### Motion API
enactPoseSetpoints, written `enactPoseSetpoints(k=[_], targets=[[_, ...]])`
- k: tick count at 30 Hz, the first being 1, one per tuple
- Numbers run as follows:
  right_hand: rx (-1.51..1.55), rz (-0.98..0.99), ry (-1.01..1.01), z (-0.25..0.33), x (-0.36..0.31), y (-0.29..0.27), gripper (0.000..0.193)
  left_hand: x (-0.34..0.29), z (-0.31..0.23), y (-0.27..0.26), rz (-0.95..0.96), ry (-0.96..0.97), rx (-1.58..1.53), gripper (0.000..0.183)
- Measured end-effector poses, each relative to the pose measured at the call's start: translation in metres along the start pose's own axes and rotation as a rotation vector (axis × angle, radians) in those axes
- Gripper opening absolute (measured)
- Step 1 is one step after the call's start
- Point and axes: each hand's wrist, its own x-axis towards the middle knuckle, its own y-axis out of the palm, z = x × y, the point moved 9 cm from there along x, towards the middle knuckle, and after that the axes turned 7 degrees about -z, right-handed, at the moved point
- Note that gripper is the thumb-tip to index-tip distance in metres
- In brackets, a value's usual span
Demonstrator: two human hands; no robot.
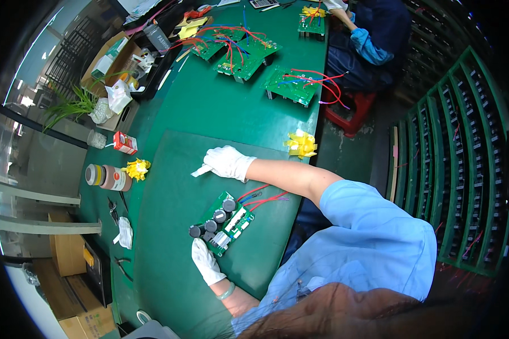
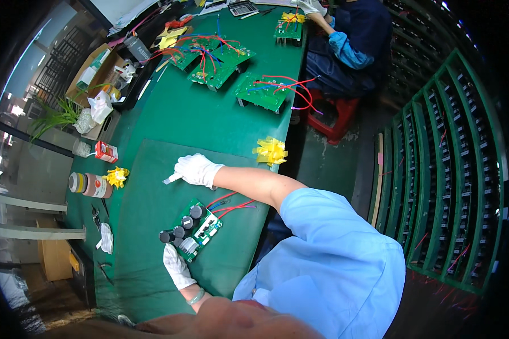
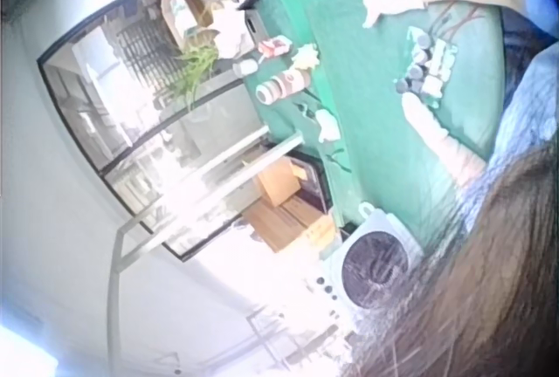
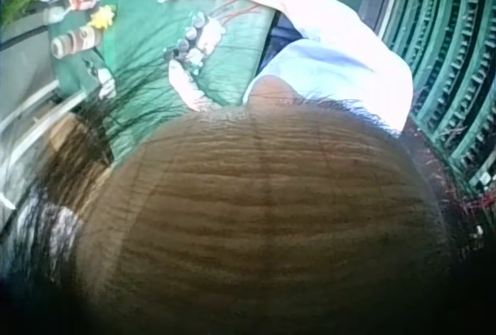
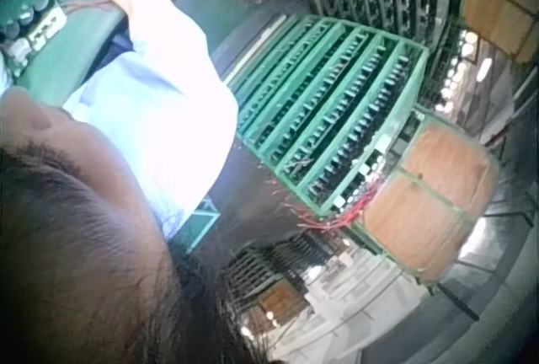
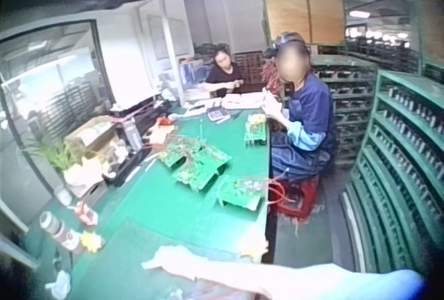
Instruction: The person assembles a green circuit board by hand, attaching red and blue wires and securing cylindrical capacitors. The person repeatedly flips the board to inspect both sides and adjust the components.
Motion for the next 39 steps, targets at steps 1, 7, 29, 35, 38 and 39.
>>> enactPoseSetpoints(k=[1,7,29,35,38,39], targets=[[-0.002,-0.001,-0.009,0.003,0.001,0.0,0.014,0.001,0.001,-0.002,-0.01,0.006,-0.002,0.04],[-0.01,-0.013,-0.048,0.006,0.001,0.001,0.015,0.006,0.015,-0.008,-0.04,0.004,-0.037,0.037],[0.031,0.067,0.05,-0.002,0.003,0.003,0.014,0.004,0.002,0.001,0.01,0.092,-0.053,0.034],[1.291,-0.155,0.692,-0.08,0.0,0.004,0.019,0.008,0.009,-0.01,-0.032,0.115,0.12,0.034],[1.826,-0.437,1.216,-0.109,-0.014,-0.007,0.012,-0.004,-0.017,-0.001,-0.009,0.126,0.204,0.032],[1.981,-0.448,1.185,-0.115,-0.014,-0.007,0.012,-0.005,-0.015,0.004,-0.004,0.126,0.049,0.031]])
